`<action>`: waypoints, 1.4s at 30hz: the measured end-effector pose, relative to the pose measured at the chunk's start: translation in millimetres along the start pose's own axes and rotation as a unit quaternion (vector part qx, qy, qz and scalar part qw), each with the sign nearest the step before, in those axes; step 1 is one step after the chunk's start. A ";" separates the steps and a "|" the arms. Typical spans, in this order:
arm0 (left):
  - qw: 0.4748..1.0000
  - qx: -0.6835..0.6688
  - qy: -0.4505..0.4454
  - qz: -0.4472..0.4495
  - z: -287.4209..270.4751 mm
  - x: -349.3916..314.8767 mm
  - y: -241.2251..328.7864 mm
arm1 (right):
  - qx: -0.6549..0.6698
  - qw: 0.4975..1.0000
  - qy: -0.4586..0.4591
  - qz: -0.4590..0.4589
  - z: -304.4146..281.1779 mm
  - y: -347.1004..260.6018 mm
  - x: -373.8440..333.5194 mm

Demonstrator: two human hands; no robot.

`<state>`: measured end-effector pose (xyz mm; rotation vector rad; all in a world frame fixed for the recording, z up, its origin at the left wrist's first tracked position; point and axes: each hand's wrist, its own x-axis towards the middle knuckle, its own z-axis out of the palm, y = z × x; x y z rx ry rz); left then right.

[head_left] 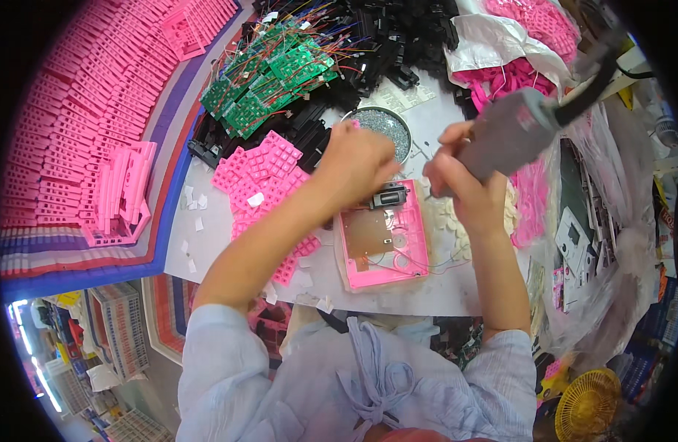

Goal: Assembling components into pink electronic toy casings using manual dexterity and an electric screwdriver.

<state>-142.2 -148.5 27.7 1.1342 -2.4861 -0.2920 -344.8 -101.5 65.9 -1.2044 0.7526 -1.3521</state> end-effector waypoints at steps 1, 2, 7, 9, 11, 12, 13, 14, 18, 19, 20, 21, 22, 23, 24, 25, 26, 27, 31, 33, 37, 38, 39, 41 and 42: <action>0.999 -0.022 0.022 0.024 3.3 -17.6 10.9 | 0.060 0.998 -0.005 -0.010 4.1 0.9 -7.7; 0.997 -0.039 0.044 0.046 5.3 -35.3 19.4 | 0.123 0.992 -0.012 -0.021 8.7 2.6 -13.2; 0.982 -0.186 0.038 0.009 12.3 -71.7 44.2 | 0.145 0.976 -0.100 -0.130 24.4 6.0 -29.3; 0.978 -0.206 0.045 -0.006 13.8 -74.2 44.3 | 0.129 0.977 -0.115 -0.126 24.6 5.0 -28.7; 0.974 -0.218 0.060 -0.022 14.8 -74.0 42.6 | 0.125 0.979 -0.121 -0.106 24.2 1.2 -28.0; 0.974 -0.217 0.064 -0.022 13.2 -73.1 43.0 | 0.126 0.980 -0.123 -0.092 24.2 -0.4 -27.5; 0.974 -0.216 0.069 -0.022 10.0 -71.4 44.3 | 0.133 0.980 -0.119 -0.092 24.9 0.0 -26.9; 0.974 -0.214 0.073 -0.022 7.8 -69.6 44.8 | 0.140 0.979 -0.115 -0.093 25.4 0.7 -25.9; 0.980 -0.170 0.102 -0.021 11.5 -63.7 42.3 | 0.120 0.981 -0.093 -0.124 24.9 12.3 -21.6; 0.981 -0.141 0.132 -0.031 12.6 -58.1 47.1 | 0.103 0.982 -0.086 -0.131 22.7 16.9 -19.7; 0.980 -0.112 0.161 -0.040 13.1 -54.1 49.9 | 0.074 0.985 -0.077 -0.135 16.1 21.5 -16.3; 0.986 -0.068 0.151 -0.031 17.7 -54.1 44.9 | 0.062 0.988 -0.063 -0.129 12.2 25.2 -12.7; 0.990 -0.023 0.140 -0.023 26.6 -56.0 36.1 | 0.050 0.990 -0.049 -0.123 8.6 28.5 -8.8; 0.991 0.024 0.130 -0.014 31.3 -56.2 30.5 | 0.057 0.992 -0.032 -0.109 7.0 30.6 -3.2; 0.991 0.022 0.132 -0.016 35.5 -57.6 28.7 | 0.064 0.993 -0.015 -0.096 5.9 32.9 0.7; 0.991 0.020 0.134 -0.018 38.6 -59.3 28.3 | 0.102 0.992 -0.003 -0.071 6.4 37.8 2.5; 0.991 0.016 0.134 -0.020 40.1 -60.7 28.7 | 0.075 0.994 0.003 -0.074 8.0 42.4 4.8; 0.991 0.014 0.131 -0.021 40.7 -61.2 28.7 | 0.047 0.996 0.010 -0.078 10.0 46.7 7.9; 0.991 0.001 0.132 -0.024 42.7 -61.7 27.7 | 0.019 0.999 0.023 -0.043 13.0 67.6 11.1; 0.990 -0.002 0.138 -0.023 44.1 -63.9 26.8 | -0.040 0.997 0.002 -0.069 14.9 75.2 11.3; 0.991 -0.022 0.132 -0.016 45.1 -62.1 26.2 | -0.069 0.995 -0.005 -0.068 19.3 73.5 9.0; 0.992 -0.030 0.125 -0.016 44.4 -59.3 26.5 | -0.083 0.994 -0.034 -0.067 17.2 71.0 11.5; 0.996 -0.033 0.081 -0.022 42.1 -57.9 23.9 | -0.096 0.991 -0.061 -0.066 14.2 68.4 15.7; 0.993 -0.046 0.096 -0.053 39.2 -52.0 19.9 | -0.101 0.990 -0.097 -0.007 9.3 62.3 21.0; 0.991 -0.055 0.104 -0.067 38.5 -48.6 18.5 | -0.072 0.989 -0.127 0.014 4.6 55.2 25.6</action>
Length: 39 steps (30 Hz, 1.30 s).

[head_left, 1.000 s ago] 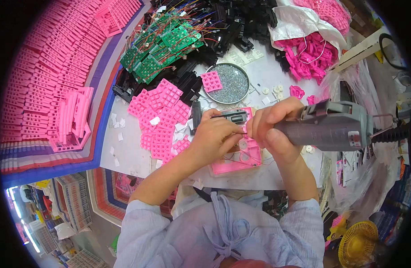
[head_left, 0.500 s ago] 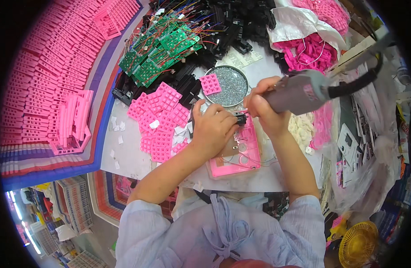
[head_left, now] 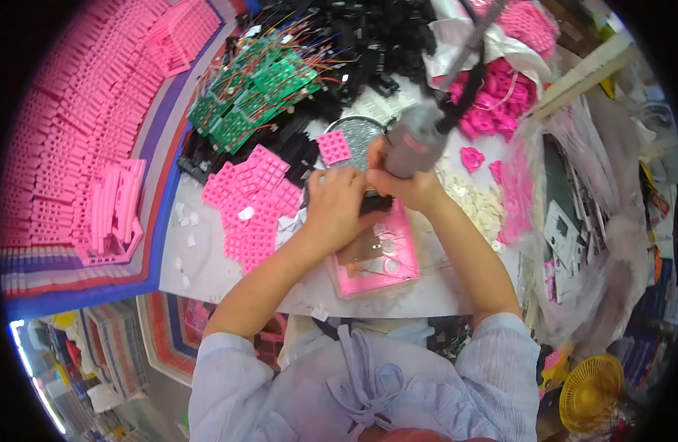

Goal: Assembling components into pink electronic toy casings using manual dexterity and an electric screwdriver.

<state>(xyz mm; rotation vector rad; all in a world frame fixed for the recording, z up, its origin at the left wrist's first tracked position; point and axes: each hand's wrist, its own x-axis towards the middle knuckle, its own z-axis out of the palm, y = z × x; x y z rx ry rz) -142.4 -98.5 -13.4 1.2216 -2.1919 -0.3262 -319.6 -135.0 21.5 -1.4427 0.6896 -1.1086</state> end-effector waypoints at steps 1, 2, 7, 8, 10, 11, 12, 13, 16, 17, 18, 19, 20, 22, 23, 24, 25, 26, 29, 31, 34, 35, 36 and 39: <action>0.998 0.023 -0.055 0.020 -1.7 1.3 -1.6 | 0.031 0.999 -0.031 0.017 -6.2 -8.2 3.8; 0.997 0.026 -0.059 0.039 -3.9 2.3 -3.5 | 0.090 0.994 -0.068 0.013 -14.3 -8.0 10.1; 0.993 -0.070 -0.087 -0.048 -96.8 -6.8 21.5 | -0.378 0.909 0.170 0.043 -131.1 -20.2 -3.0; 0.991 -0.084 -0.083 -0.069 -125.8 -17.3 19.2 | -0.491 0.847 0.165 0.120 -147.8 -20.8 -14.0; 0.985 -0.094 -0.080 -0.121 -178.3 -49.1 9.6 | -0.621 0.740 0.164 0.201 -171.7 -19.5 -33.1; 0.980 -0.085 -0.105 -0.148 -201.1 -58.9 10.6 | -0.644 0.715 0.168 0.214 -180.8 -11.4 -46.5; 0.986 -0.027 -0.131 -0.104 -222.1 -72.8 7.4 | -0.662 0.696 0.166 0.223 -185.8 -2.4 -52.9; 0.975 -0.021 -0.180 -0.125 -239.5 -91.3 2.1 | -0.662 0.701 0.166 0.208 -193.1 6.3 -56.0; 0.928 0.055 -0.281 -0.240 -270.1 -166.9 -15.4 | -0.636 0.736 0.169 0.156 -186.0 32.2 -58.5; 0.914 0.112 -0.310 -0.235 -275.4 -203.7 -24.9 | -0.616 0.757 0.178 0.126 -171.6 23.9 -57.3; 0.898 0.168 -0.337 -0.228 -278.8 -228.1 -30.0 | -0.595 0.776 0.187 0.095 -156.4 12.0 -56.5; 0.902 0.174 -0.324 -0.225 -276.4 -229.0 -25.2 | -0.544 0.819 0.164 0.083 -135.2 0.4 -57.9; 0.906 0.178 -0.312 -0.224 -268.0 -224.7 -16.1 | -0.491 0.857 0.139 0.074 -109.3 -10.1 -59.6; 0.923 0.143 -0.289 -0.212 -238.4 -204.8 -3.8 | -0.425 0.905 -0.034 0.007 -62.4 -25.2 -65.5; 0.934 0.102 -0.277 -0.201 -213.5 -186.8 -4.2 | -0.473 0.876 -0.089 -0.031 -41.7 -20.6 -72.1; 0.947 0.057 -0.274 -0.157 -188.6 -177.6 -6.1 | -0.513 0.842 -0.147 -0.074 -23.4 -13.5 -75.1; 0.956 0.015 -0.268 -0.120 -165.1 -170.2 -5.6 | -0.537 0.824 -0.172 -0.063 -8.7 -9.8 -73.1; 0.962 -0.021 -0.261 -0.076 -140.6 -155.7 3.9 | -0.560 0.803 -0.196 -0.051 3.2 -5.6 -71.3; 0.975 -0.097 -0.188 0.062 -66.4 -108.8 23.7 | -0.607 0.760 -0.231 -0.033 9.9 -2.1 -72.6; 0.978 -0.063 -0.169 0.105 -26.7 -97.5 30.4 | -0.611 0.754 -0.240 -0.024 11.1 -5.1 -71.1; 0.963 -0.061 -0.251 0.079 5.1 -87.7 36.2 | -0.602 0.764 -0.233 -0.007 13.8 -6.7 -74.3; 0.948 -0.035 -0.307 0.079 -0.8 -75.2 41.6 | -0.605 0.766 -0.218 -0.004 10.2 1.8 -79.6; 0.929 -0.009 -0.363 0.075 -8.6 -66.0 43.7 | -0.574 0.796 -0.186 0.033 8.7 3.8 -81.5; 0.961 -0.082 -0.225 0.137 -27.5 -78.9 2.8 | -0.504 0.849 -0.157 -0.009 10.4 -2.6 -73.0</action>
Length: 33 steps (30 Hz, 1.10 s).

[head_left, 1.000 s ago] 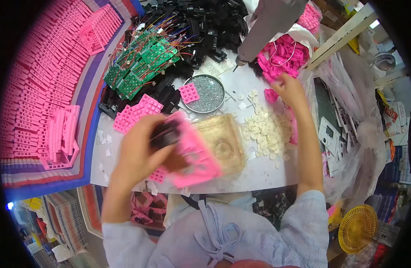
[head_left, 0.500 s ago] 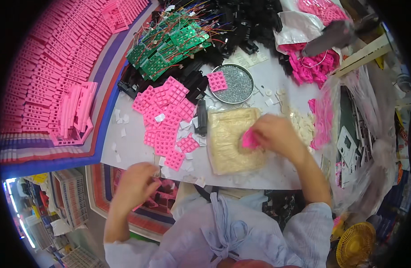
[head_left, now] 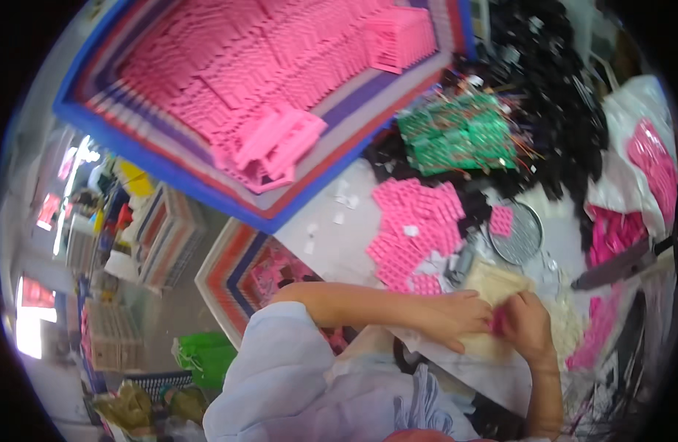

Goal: Assembling components into pink electronic toy casings using manual dexterity and an electric screwdriver.

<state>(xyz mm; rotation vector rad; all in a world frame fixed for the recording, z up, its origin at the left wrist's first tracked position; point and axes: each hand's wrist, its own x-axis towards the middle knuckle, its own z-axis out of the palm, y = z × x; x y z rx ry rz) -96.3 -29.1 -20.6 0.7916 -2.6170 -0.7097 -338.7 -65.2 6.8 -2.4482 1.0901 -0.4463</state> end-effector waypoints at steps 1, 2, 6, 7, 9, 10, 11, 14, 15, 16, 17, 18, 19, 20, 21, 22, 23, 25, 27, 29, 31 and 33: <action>0.998 -0.058 -0.005 -0.035 -21.2 -6.1 -18.2 | -0.002 1.000 0.015 -0.026 -6.9 -4.6 0.6; 0.991 -0.122 -0.011 -0.056 -43.6 -5.0 -39.8 | -0.003 0.999 0.039 -0.016 -17.3 -11.1 -2.8; 0.775 0.362 0.452 -0.254 -182.7 -88.3 -151.6 | 0.008 0.998 0.064 0.027 -36.9 1.8 -38.5; 0.738 0.331 0.451 -0.377 -228.3 -127.9 -175.2 | 0.006 0.997 0.054 0.051 -40.1 8.2 -49.6; 0.572 0.313 0.512 -0.559 -287.0 -210.7 -205.1 | 0.005 0.995 0.038 0.097 -45.9 17.3 -63.9; 0.480 0.503 0.362 -0.621 -293.1 -235.0 -204.6 | -0.002 0.992 0.058 0.116 -51.5 12.4 -65.7; 0.514 0.412 0.317 -0.683 -308.8 -296.8 -214.3 | 0.014 0.992 0.060 0.113 -48.7 14.5 -65.0; 0.597 0.269 0.276 -0.703 -321.2 -345.6 -218.6 | 0.033 0.991 0.071 0.108 -41.4 19.9 -70.8; 0.625 0.246 0.281 -0.685 -318.8 -332.1 -209.0 | 0.031 0.992 0.078 0.093 -41.3 16.9 -67.5; 0.625 0.296 0.258 -0.675 -319.7 -316.2 -200.6 | 0.029 0.993 0.084 0.077 -40.6 13.1 -63.3; 0.615 0.362 0.306 -0.630 -314.3 -300.5 -184.8 | 0.027 0.994 0.086 0.055 -39.6 8.5 -58.1; 0.597 0.427 0.350 -0.582 -307.1 -286.5 -168.5 | 0.027 0.995 0.087 0.030 -37.2 2.6 -50.3; 0.576 0.486 0.394 -0.525 -300.3 -267.0 -154.5 | 0.023 0.995 0.092 0.009 -34.9 -3.8 -43.3; 0.629 0.458 0.417 -0.469 -294.0 -240.3 -138.5 | 0.037 0.994 0.100 -0.002 -30.4 -8.5 -39.0; 0.680 0.424 0.435 -0.411 -281.5 -210.9 -121.2 | 0.077 0.994 0.079 -0.027 -35.3 -23.8 -25.8; 0.717 0.395 0.431 -0.378 -257.7 -173.5 -105.8 | 0.109 0.991 0.057 -0.043 -41.1 -39.3 -15.1; 0.750 0.373 0.424 -0.346 -235.2 -141.8 -81.2 | 0.191 0.980 0.046 0.023 -30.0 -43.6 -12.7; 0.816 0.330 0.402 -0.252 -173.8 -86.6 -32.4 | 0.378 0.923 0.057 0.042 1.6 -51.9 3.9; 0.887 0.252 0.347 -0.173 -110.2 -46.5 7.7 | 0.548 0.829 0.072 0.088 15.0 -79.2 18.1; 0.936 0.160 0.276 -0.148 -79.8 -23.3 46.7 | 0.623 0.765 0.065 0.150 10.1 -75.5 15.8; 0.967 0.090 0.203 -0.128 -70.3 -11.1 70.1 | 0.671 0.717 0.060 0.179 -3.4 -59.0 6.0; 0.953 0.072 0.272 -0.115 -72.3 -17.4 70.1 | 0.642 0.744 -0.016 0.183 -21.3 -32.7 -12.9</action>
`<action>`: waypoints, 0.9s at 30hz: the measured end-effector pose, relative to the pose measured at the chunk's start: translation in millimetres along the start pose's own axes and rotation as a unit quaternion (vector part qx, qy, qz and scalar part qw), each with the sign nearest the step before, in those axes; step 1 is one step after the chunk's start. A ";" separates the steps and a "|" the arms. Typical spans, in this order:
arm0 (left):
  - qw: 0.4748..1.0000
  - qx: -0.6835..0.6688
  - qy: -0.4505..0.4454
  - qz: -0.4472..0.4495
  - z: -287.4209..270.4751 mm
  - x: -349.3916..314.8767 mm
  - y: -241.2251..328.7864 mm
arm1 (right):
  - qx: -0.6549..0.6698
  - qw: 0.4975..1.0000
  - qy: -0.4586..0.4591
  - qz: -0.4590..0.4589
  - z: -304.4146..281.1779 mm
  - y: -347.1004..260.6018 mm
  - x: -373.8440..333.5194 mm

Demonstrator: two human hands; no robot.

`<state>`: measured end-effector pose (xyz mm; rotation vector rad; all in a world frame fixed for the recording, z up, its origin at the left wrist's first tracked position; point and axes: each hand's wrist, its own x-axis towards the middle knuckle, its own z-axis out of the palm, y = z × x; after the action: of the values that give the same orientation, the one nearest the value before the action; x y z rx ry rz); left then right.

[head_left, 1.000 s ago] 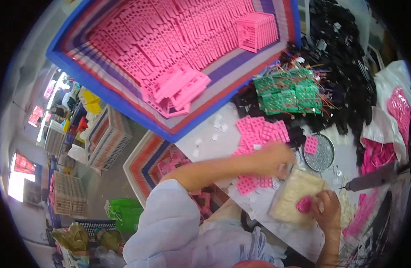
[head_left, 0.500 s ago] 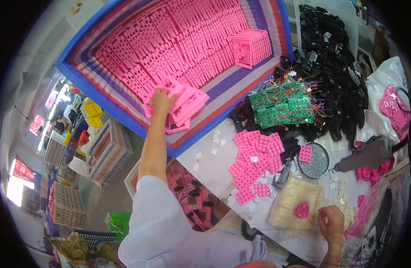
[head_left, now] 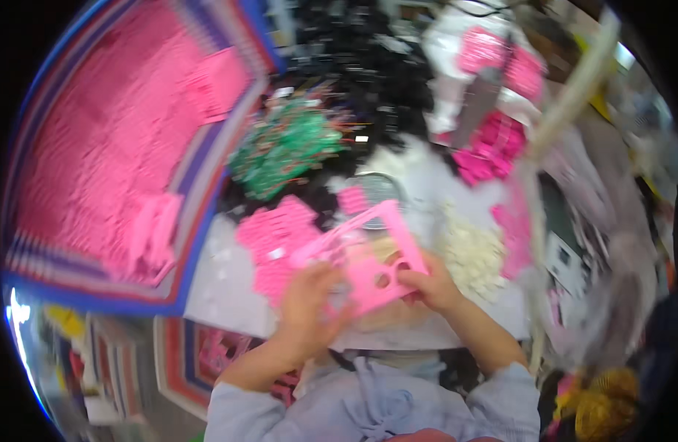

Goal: Assembling components into pink electronic toy casings using manual dexterity and an electric screwdriver.

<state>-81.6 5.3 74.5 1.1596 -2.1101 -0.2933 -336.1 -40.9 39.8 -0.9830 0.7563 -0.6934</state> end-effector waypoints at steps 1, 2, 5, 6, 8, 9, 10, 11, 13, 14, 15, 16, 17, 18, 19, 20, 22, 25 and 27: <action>0.999 0.033 0.024 -0.002 -3.2 12.2 4.2 | -0.029 0.999 -0.009 0.029 -19.6 -7.3 -17.3; 0.997 0.069 0.046 -0.007 -2.7 21.9 6.5 | -0.066 0.996 -0.045 0.044 -29.8 -13.8 -29.1; 0.774 -0.531 -0.197 -0.282 24.6 -0.8 -1.2 | -0.141 0.977 -0.141 0.076 -37.7 -29.3 -41.1; 0.773 -0.529 -0.209 -0.281 33.1 -4.9 -5.5 | -0.146 0.978 -0.133 0.072 -46.4 -28.0 -48.4; 0.778 -0.512 -0.220 -0.289 38.0 -14.7 -18.0 | -0.210 0.977 -0.023 0.029 -74.8 -25.1 -58.6; 0.775 -0.522 -0.182 -0.306 35.3 -13.9 -22.9 | -0.267 0.960 0.090 -0.005 -102.4 -34.0 -72.6; 0.771 -0.530 -0.139 -0.324 31.8 -13.0 -24.9 | -0.421 0.879 0.222 -0.028 -135.3 -52.6 -86.8; 0.766 -0.535 -0.094 -0.344 29.6 -14.6 -27.0 | -0.454 0.818 0.350 -0.046 -163.4 -62.3 -106.3; 0.778 -0.521 -0.050 -0.348 28.5 -18.5 -32.4 | -0.768 0.489 0.359 0.204 -226.3 -64.9 -166.7; 0.782 -0.515 -0.025 -0.350 27.2 -20.1 -36.0 | -0.763 0.490 0.357 0.224 -244.6 -57.4 -195.0; 0.783 -0.509 -0.020 -0.357 27.1 -25.4 -41.1 | -0.759 0.493 0.351 0.241 -257.2 -47.2 -211.9; 0.797 -0.501 -0.013 -0.337 27.8 -24.3 -38.3 | -0.742 0.511 0.348 0.258 -268.3 -36.4 -215.4; 0.810 -0.492 -0.004 -0.318 31.0 -19.0 -32.1 | -0.727 0.528 0.344 0.274 -278.0 -27.5 -214.0; 0.826 -0.475 0.009 -0.303 28.2 -17.4 -29.1 | -0.710 0.551 0.332 0.286 -286.7 -17.5 -209.4; 0.836 -0.457 0.006 -0.302 34.4 -20.2 -36.0 | -0.730 0.525 0.354 0.258 -294.1 -15.0 -216.7; 0.839 -0.449 0.021 -0.305 38.9 -16.8 -34.3 | -0.745 0.505 0.371 0.227 -302.0 -7.6 -220.5; 0.850 -0.445 0.056 -0.277 43.5 -24.0 -43.0 | -0.692 0.512 0.479 0.171 -289.9 -22.9 -211.5; 0.934 -0.289 0.046 -0.204 37.2 -23.9 -46.8 | -0.559 0.608 0.563 -0.016 -265.8 -40.5 -218.2; 0.920 -0.322 0.047 -0.217 34.0 -31.3 -40.9 | -0.407 0.744 0.514 -0.126 -180.5 -62.4 -187.2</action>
<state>-66.8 2.7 14.6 1.1735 -1.4623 -1.0278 -597.8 0.1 77.6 -1.4984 2.0568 -1.2080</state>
